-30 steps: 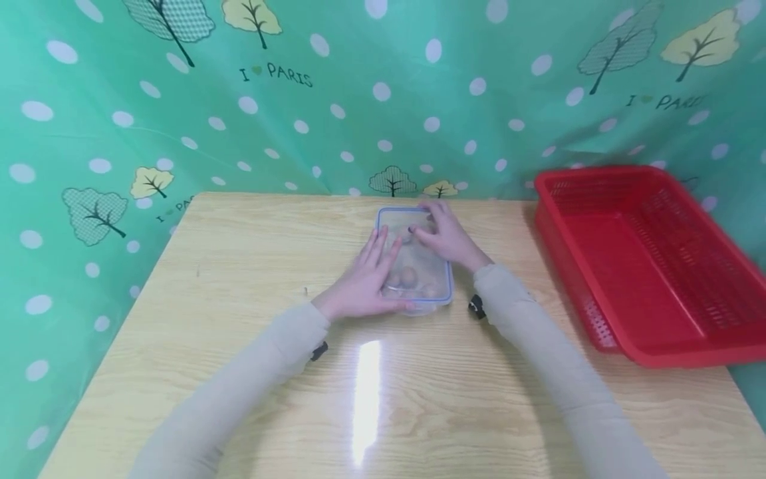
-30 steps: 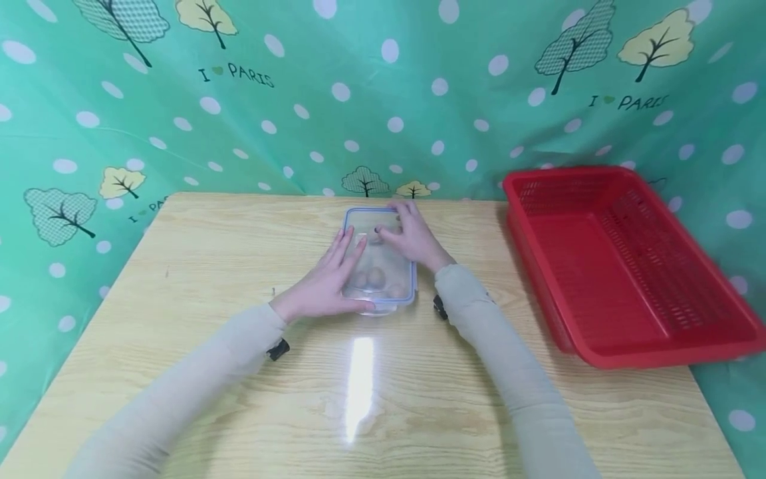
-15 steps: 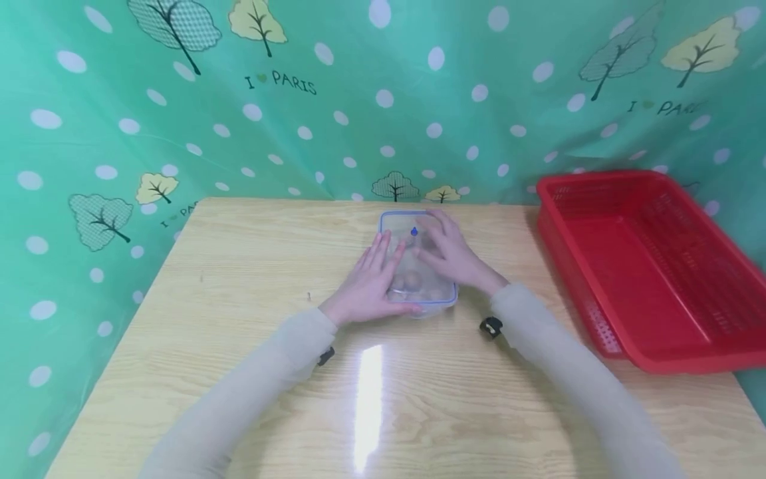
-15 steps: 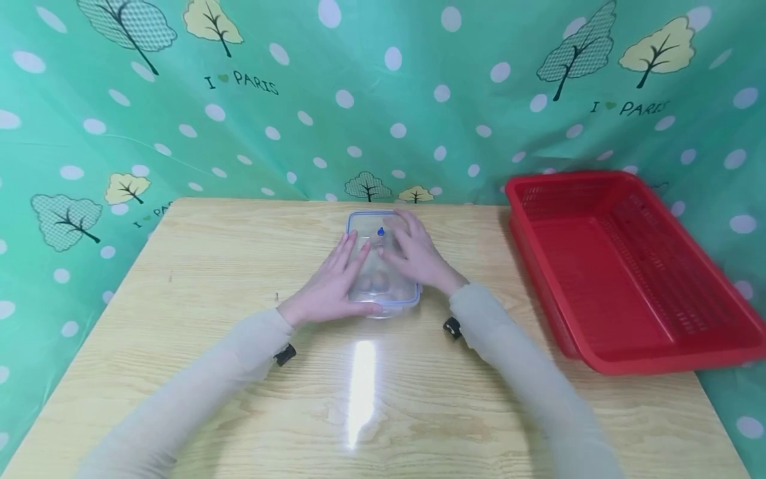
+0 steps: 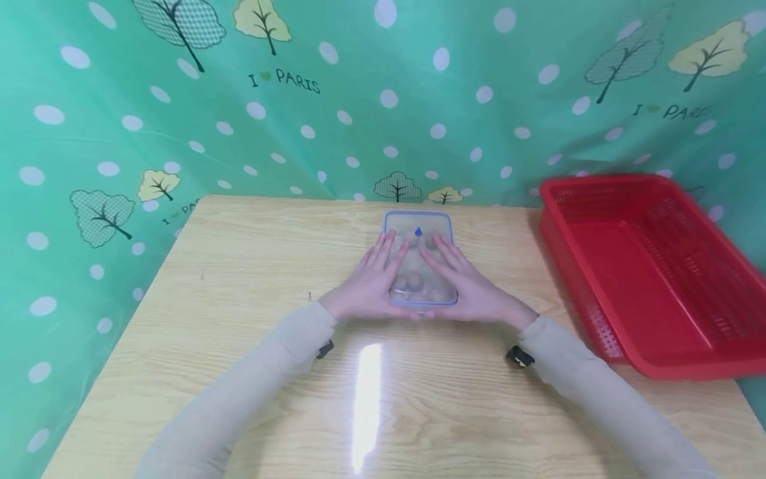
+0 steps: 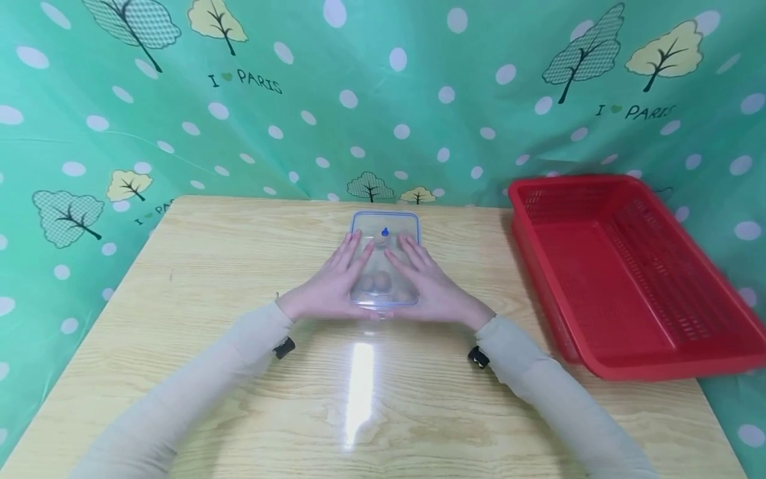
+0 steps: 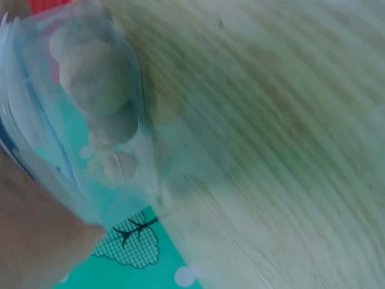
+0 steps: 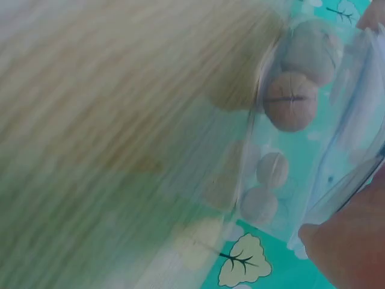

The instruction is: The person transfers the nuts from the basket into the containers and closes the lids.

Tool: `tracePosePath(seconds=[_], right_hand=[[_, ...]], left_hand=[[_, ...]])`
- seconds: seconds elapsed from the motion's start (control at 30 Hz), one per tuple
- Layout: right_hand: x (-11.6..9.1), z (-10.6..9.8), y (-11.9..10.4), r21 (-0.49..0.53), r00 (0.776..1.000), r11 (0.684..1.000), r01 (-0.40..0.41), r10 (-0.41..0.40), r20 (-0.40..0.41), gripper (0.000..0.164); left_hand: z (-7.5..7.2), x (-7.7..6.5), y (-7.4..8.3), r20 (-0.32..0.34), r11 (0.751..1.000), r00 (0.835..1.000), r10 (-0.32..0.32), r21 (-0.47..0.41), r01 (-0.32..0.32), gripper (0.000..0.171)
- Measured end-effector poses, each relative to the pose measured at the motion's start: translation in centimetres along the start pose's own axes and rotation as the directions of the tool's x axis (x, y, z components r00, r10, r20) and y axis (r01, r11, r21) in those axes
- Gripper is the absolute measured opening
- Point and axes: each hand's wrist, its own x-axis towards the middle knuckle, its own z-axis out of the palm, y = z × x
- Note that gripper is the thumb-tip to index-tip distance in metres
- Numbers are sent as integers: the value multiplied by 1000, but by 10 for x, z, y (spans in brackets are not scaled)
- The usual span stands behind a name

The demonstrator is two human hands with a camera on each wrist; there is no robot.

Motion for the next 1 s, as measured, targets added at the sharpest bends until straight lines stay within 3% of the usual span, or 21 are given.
tracePosePath(seconds=[0.17, 0.3, 0.67, 1.0], right_hand=[[0, -2, 4, -58, 999, 998, 27, -25, 33, 112], [0, 0, 5, -83, 999, 996, 42, -42, 3, 109], [-1, 3, 8, -35, 997, 997, 65, -66, -38, 101], [2, 4, 12, 6, 999, 1000, -3, 3, -35, 103]], left_hand=[[-4, -1, -7, 28, 993, 997, 77, -91, -74, 125], [-4, -1, -8, 21, 991, 994, 106, -84, -104, 121], [-3, 2, -9, 23, 990, 994, 105, -102, -102, 113], [2, 6, -15, -31, 985, 991, 130, -110, -133, 113]])
